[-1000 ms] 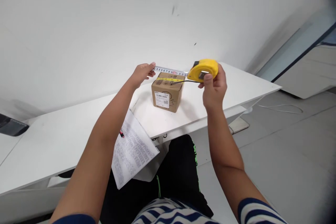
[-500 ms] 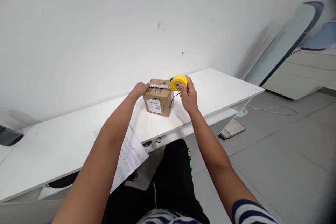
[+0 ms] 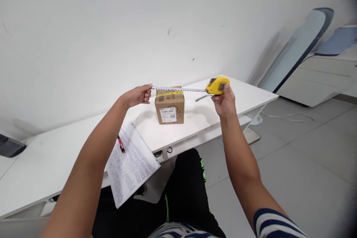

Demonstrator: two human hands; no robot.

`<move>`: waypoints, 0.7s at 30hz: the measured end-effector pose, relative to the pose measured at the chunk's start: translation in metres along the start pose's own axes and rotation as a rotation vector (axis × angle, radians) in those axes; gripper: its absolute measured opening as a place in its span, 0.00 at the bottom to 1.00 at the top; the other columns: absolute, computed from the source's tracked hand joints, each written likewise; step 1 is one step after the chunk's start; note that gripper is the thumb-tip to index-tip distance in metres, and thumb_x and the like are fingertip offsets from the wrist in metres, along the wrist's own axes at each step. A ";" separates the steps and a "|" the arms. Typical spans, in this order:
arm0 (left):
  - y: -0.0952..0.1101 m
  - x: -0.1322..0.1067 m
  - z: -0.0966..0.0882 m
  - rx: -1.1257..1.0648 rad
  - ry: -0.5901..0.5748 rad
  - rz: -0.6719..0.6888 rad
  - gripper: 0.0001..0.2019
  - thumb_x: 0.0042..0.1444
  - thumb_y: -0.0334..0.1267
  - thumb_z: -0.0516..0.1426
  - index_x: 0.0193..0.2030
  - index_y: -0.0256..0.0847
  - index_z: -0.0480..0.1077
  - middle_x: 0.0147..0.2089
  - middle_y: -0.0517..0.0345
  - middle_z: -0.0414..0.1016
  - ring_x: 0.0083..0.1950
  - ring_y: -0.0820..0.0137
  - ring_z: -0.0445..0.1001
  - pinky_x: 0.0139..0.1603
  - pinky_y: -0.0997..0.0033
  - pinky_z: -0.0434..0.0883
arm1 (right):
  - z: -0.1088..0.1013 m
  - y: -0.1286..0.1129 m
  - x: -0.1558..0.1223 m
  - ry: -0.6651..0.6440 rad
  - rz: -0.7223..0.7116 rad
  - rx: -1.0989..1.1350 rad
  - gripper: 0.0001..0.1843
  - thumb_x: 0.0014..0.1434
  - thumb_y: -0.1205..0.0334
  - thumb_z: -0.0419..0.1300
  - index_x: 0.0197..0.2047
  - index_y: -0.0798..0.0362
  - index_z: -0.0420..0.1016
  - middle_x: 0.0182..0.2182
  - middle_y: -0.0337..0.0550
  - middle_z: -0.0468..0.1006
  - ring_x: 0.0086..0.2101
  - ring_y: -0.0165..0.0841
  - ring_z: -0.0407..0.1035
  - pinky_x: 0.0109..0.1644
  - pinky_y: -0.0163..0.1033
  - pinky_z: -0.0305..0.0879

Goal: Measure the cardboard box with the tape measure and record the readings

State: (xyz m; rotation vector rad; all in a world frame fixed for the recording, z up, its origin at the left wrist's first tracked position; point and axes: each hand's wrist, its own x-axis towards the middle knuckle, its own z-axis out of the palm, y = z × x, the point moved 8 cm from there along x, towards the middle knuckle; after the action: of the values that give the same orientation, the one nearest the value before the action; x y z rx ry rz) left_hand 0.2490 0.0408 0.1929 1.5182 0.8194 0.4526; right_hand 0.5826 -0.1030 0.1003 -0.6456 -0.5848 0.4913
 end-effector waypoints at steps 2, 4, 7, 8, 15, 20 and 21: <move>0.007 -0.015 0.010 -0.097 -0.111 -0.001 0.18 0.60 0.50 0.64 0.30 0.41 0.66 0.24 0.67 0.57 0.23 0.77 0.60 0.37 0.67 0.74 | -0.011 -0.017 -0.021 0.039 -0.029 0.040 0.28 0.52 0.35 0.70 0.41 0.50 0.73 0.26 0.28 0.70 0.17 0.17 0.54 0.20 0.25 0.57; 0.015 -0.015 0.015 -0.168 -0.144 -0.009 0.17 0.60 0.50 0.63 0.29 0.41 0.66 0.24 0.65 0.59 0.22 0.76 0.62 0.35 0.66 0.75 | -0.012 -0.036 -0.063 0.107 -0.118 -0.002 0.32 0.50 0.32 0.70 0.44 0.49 0.71 0.29 0.29 0.72 0.18 0.18 0.58 0.18 0.26 0.57; 0.023 0.013 0.019 -0.178 -0.121 -0.073 0.17 0.59 0.47 0.63 0.26 0.40 0.66 0.23 0.62 0.61 0.21 0.74 0.63 0.30 0.65 0.73 | 0.007 -0.060 -0.154 0.276 -0.358 -0.192 0.34 0.52 0.35 0.72 0.51 0.45 0.66 0.42 0.40 0.77 0.27 0.28 0.75 0.17 0.27 0.62; 0.025 0.027 0.021 -0.168 -0.105 -0.085 0.16 0.59 0.45 0.64 0.26 0.40 0.66 0.23 0.61 0.62 0.21 0.74 0.64 0.29 0.66 0.73 | 0.019 -0.065 -0.185 0.338 -0.474 -0.289 0.33 0.54 0.38 0.72 0.53 0.45 0.65 0.49 0.45 0.78 0.35 0.34 0.80 0.21 0.31 0.71; 0.048 0.097 0.067 -0.213 -0.079 0.028 0.12 0.61 0.34 0.60 0.26 0.40 0.66 0.23 0.60 0.66 0.25 0.72 0.67 0.35 0.64 0.74 | 0.121 -0.031 -0.256 0.105 -0.842 -0.553 0.38 0.64 0.59 0.68 0.71 0.47 0.55 0.63 0.61 0.73 0.61 0.48 0.75 0.50 0.56 0.84; 0.040 0.119 0.045 -0.109 0.199 0.104 0.14 0.65 0.43 0.60 0.29 0.40 0.69 0.26 0.60 0.67 0.28 0.72 0.65 0.41 0.64 0.71 | 0.129 -0.004 -0.232 0.149 -0.714 -0.578 0.38 0.66 0.66 0.64 0.74 0.47 0.54 0.69 0.63 0.68 0.67 0.47 0.68 0.55 0.54 0.82; 0.036 0.122 0.037 -0.029 0.273 0.121 0.15 0.65 0.45 0.60 0.29 0.40 0.69 0.27 0.60 0.68 0.29 0.72 0.65 0.43 0.63 0.70 | 0.130 -0.001 -0.231 0.150 -0.714 -0.600 0.38 0.66 0.66 0.64 0.74 0.46 0.55 0.69 0.61 0.68 0.67 0.47 0.69 0.55 0.54 0.83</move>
State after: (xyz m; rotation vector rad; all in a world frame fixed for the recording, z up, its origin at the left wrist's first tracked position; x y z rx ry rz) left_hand 0.3646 0.1054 0.1998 1.5030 0.9303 0.7710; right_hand 0.3315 -0.1860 0.1058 -0.9669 -0.7758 -0.4205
